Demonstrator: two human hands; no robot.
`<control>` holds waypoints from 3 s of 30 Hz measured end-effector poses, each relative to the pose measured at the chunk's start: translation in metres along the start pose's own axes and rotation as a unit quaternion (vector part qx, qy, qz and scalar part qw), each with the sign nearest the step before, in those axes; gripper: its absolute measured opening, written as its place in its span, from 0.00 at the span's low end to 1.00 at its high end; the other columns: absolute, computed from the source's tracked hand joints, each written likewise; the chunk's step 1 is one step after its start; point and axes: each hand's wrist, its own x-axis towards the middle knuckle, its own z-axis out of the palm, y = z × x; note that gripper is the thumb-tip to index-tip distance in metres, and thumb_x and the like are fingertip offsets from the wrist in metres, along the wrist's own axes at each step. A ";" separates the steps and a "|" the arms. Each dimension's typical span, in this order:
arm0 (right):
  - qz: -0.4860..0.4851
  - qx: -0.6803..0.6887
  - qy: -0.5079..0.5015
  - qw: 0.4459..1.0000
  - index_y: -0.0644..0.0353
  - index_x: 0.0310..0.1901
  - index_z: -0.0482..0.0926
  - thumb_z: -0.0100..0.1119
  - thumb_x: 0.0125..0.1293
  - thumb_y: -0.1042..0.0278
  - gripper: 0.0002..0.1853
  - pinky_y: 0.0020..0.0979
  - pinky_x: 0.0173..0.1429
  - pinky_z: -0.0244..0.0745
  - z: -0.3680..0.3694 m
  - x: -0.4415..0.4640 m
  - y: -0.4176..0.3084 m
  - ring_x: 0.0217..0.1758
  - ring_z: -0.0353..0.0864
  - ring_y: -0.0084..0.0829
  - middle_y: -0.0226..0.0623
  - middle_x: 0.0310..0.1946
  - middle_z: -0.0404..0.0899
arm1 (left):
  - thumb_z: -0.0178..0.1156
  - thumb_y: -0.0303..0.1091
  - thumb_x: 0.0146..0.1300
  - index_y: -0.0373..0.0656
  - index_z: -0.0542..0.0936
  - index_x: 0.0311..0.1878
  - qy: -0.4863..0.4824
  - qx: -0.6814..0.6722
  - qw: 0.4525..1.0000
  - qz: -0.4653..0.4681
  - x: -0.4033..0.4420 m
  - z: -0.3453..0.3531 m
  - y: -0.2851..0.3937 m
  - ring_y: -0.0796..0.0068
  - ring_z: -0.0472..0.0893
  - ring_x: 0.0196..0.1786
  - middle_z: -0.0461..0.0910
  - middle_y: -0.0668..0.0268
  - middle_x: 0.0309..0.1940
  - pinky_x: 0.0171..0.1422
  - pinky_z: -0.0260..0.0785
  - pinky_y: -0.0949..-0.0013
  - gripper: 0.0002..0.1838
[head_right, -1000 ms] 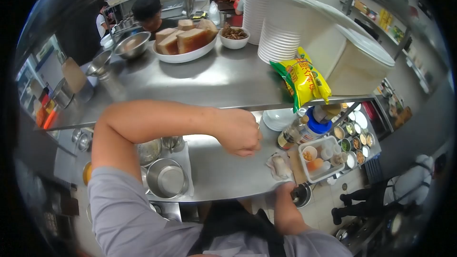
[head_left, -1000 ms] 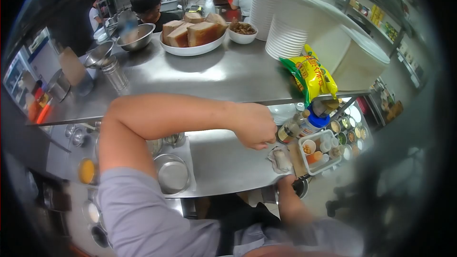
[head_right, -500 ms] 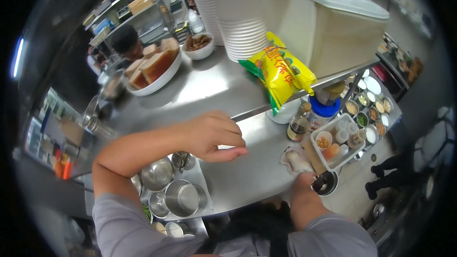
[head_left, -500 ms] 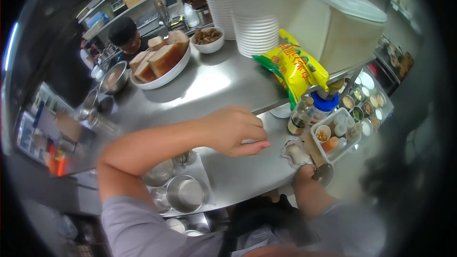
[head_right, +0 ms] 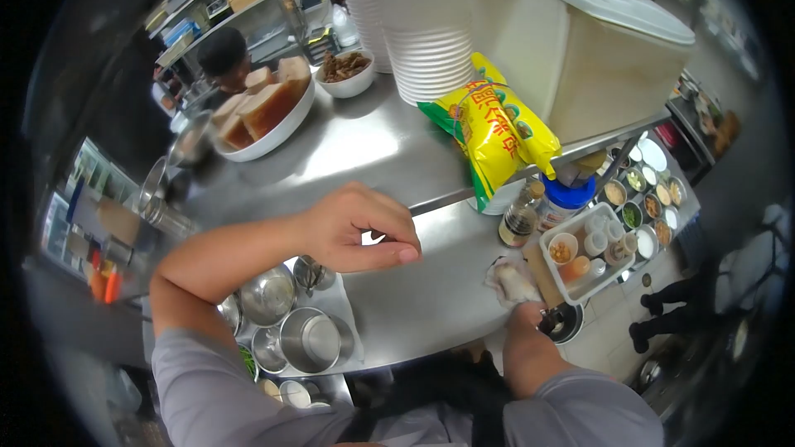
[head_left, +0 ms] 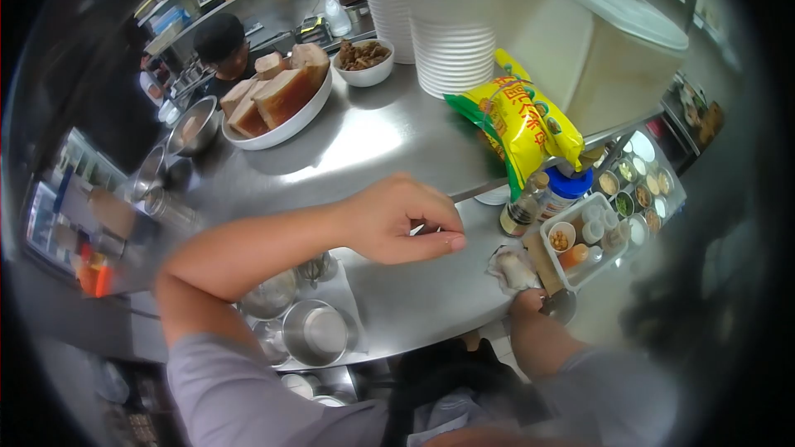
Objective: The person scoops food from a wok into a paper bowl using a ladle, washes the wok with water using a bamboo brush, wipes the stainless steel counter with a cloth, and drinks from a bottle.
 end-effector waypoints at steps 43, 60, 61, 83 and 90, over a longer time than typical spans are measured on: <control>0.144 0.279 0.040 0.949 0.58 0.50 0.77 0.59 0.65 0.69 0.12 0.33 0.43 0.85 0.015 -0.007 -0.041 0.41 0.83 0.32 0.37 0.37 0.79 | 0.66 0.32 0.68 0.38 0.87 0.38 0.013 -0.028 0.999 -0.041 -0.001 0.001 -0.002 0.78 0.77 0.26 0.84 0.65 0.28 0.29 0.67 0.72 0.07; 0.151 0.187 0.026 0.970 0.59 0.48 0.75 0.59 0.67 0.68 0.11 0.34 0.39 0.85 0.017 -0.013 -0.072 0.35 0.83 0.33 0.38 0.38 0.77 | 0.65 0.33 0.69 0.39 0.85 0.37 0.016 -0.041 0.998 -0.041 -0.004 0.001 -0.003 0.78 0.75 0.25 0.82 0.67 0.27 0.29 0.67 0.72 0.08; 0.151 0.187 0.025 0.970 0.59 0.48 0.75 0.59 0.67 0.68 0.11 0.34 0.39 0.85 0.018 -0.012 -0.064 0.35 0.83 0.33 0.38 0.38 0.77 | 0.65 0.33 0.69 0.39 0.85 0.37 0.016 -0.041 0.998 -0.042 -0.004 0.001 -0.003 0.78 0.75 0.25 0.82 0.67 0.27 0.29 0.67 0.72 0.08; -0.162 -0.288 0.036 0.943 0.60 0.51 0.75 0.61 0.67 0.66 0.14 0.32 0.41 0.83 0.018 -0.008 -0.011 0.40 0.81 0.31 0.37 0.39 0.78 | 0.65 0.36 0.69 0.40 0.85 0.38 0.028 -0.028 0.999 -0.024 -0.006 0.000 0.001 0.76 0.75 0.23 0.82 0.66 0.24 0.29 0.68 0.70 0.09; 0.138 0.231 0.050 0.962 0.60 0.52 0.76 0.59 0.66 0.67 0.14 0.32 0.42 0.83 0.031 -0.018 -0.065 0.40 0.81 0.31 0.37 0.39 0.78 | 0.65 0.36 0.69 0.40 0.86 0.39 0.016 -0.040 0.998 -0.039 -0.005 0.001 0.000 0.78 0.74 0.23 0.82 0.66 0.25 0.29 0.67 0.71 0.09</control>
